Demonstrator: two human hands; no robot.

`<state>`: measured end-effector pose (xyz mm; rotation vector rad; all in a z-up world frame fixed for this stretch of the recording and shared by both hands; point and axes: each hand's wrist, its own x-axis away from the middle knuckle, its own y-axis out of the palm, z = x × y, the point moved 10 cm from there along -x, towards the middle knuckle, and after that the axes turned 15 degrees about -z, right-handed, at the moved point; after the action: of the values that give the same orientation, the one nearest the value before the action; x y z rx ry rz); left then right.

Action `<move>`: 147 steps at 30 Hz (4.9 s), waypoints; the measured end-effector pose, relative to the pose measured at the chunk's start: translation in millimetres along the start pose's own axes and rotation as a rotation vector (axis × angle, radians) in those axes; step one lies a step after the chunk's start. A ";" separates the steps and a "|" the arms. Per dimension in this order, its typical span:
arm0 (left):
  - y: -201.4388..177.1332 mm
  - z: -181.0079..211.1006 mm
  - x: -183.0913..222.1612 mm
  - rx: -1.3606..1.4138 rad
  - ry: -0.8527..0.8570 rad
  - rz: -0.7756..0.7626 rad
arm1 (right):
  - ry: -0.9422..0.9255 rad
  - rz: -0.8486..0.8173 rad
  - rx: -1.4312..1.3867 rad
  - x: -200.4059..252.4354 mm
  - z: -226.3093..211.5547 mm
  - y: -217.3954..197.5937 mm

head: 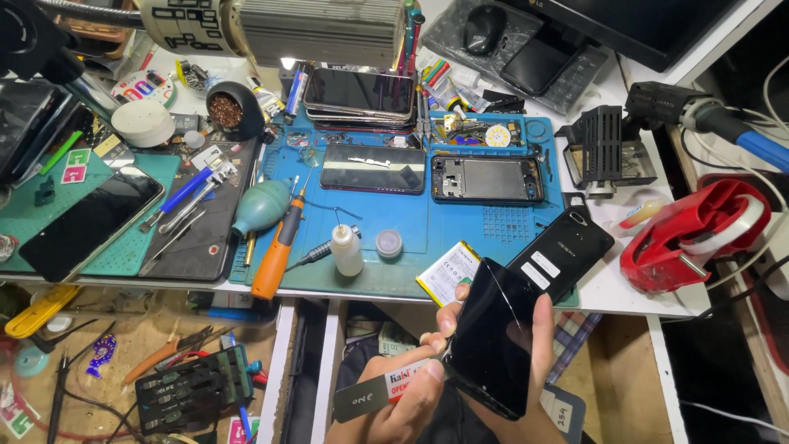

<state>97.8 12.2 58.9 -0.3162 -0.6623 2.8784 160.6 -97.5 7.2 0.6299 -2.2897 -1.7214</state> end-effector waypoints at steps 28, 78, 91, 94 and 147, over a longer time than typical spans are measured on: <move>70.6 -90.1 30.0 -0.015 -0.376 -0.758 | 0.120 -0.164 -0.080 -0.9 10.7 6.7; 46.4 -50.4 22.6 0.261 -0.091 -0.578 | -0.125 -0.205 0.167 1.1 -3.0 52.0; 15.9 -6.0 1.4 0.575 -0.081 -0.473 | -0.236 -0.301 0.134 11.4 -3.1 52.7; 13.9 -3.2 1.0 0.564 -0.075 -0.459 | -0.214 -0.303 0.126 11.8 -1.6 52.5; 24.3 -18.8 -9.9 0.938 -0.287 -0.142 | -0.461 -0.098 0.311 19.0 -40.8 41.3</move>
<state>109.0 -3.7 33.1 0.2670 0.6288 2.7400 151.8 -131.9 56.9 0.4336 -2.9282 -1.7080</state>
